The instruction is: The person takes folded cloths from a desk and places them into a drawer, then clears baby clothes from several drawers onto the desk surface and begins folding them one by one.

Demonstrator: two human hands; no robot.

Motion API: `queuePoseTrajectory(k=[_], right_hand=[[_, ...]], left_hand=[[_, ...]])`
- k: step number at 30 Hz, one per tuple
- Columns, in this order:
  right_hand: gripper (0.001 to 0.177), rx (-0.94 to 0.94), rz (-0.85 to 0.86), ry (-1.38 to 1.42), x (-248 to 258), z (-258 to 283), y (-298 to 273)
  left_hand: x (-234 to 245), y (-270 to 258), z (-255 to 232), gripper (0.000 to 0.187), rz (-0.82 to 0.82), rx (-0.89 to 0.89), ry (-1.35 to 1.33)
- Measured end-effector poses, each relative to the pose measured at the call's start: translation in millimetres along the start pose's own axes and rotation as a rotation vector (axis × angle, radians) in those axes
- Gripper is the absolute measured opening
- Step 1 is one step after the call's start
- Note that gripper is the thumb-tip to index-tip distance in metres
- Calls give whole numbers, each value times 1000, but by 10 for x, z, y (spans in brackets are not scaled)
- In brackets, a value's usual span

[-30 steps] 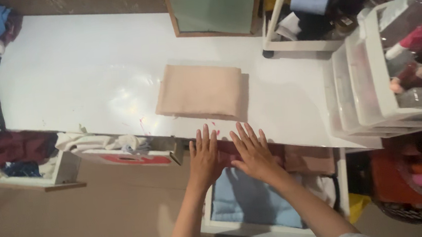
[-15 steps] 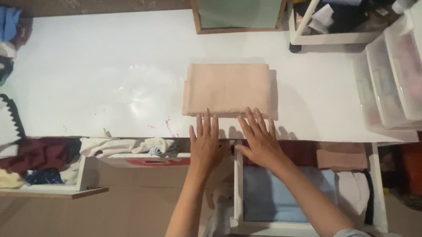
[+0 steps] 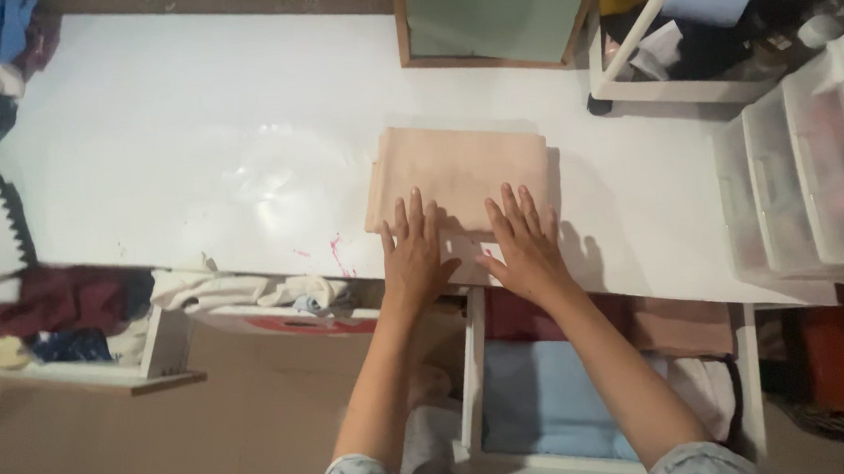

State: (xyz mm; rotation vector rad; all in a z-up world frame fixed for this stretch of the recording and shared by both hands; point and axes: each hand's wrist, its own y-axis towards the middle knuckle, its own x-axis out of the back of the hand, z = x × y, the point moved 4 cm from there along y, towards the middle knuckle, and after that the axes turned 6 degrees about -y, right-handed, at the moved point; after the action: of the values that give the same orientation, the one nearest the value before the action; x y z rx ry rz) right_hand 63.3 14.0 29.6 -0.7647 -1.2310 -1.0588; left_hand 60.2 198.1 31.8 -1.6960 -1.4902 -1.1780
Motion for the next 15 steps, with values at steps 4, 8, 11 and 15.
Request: queuePoseTrajectory(k=[4, 8, 11, 15], right_hand=[[91, -124, 58, -38, -107, -64, 98], [84, -230, 56, -45, -291, -127, 136], [83, -203, -97, 5, -397, -14, 163], [80, -251, -113, -3, -548, 279, 250]], left_hand=[[-117, 133, 195, 104, 0, -40, -43], [-217, 255, 408, 100, 9, -129, -30], [-147, 299, 551, 94, 31, -115, -7], [79, 298, 761, 89, 46, -93, -11]])
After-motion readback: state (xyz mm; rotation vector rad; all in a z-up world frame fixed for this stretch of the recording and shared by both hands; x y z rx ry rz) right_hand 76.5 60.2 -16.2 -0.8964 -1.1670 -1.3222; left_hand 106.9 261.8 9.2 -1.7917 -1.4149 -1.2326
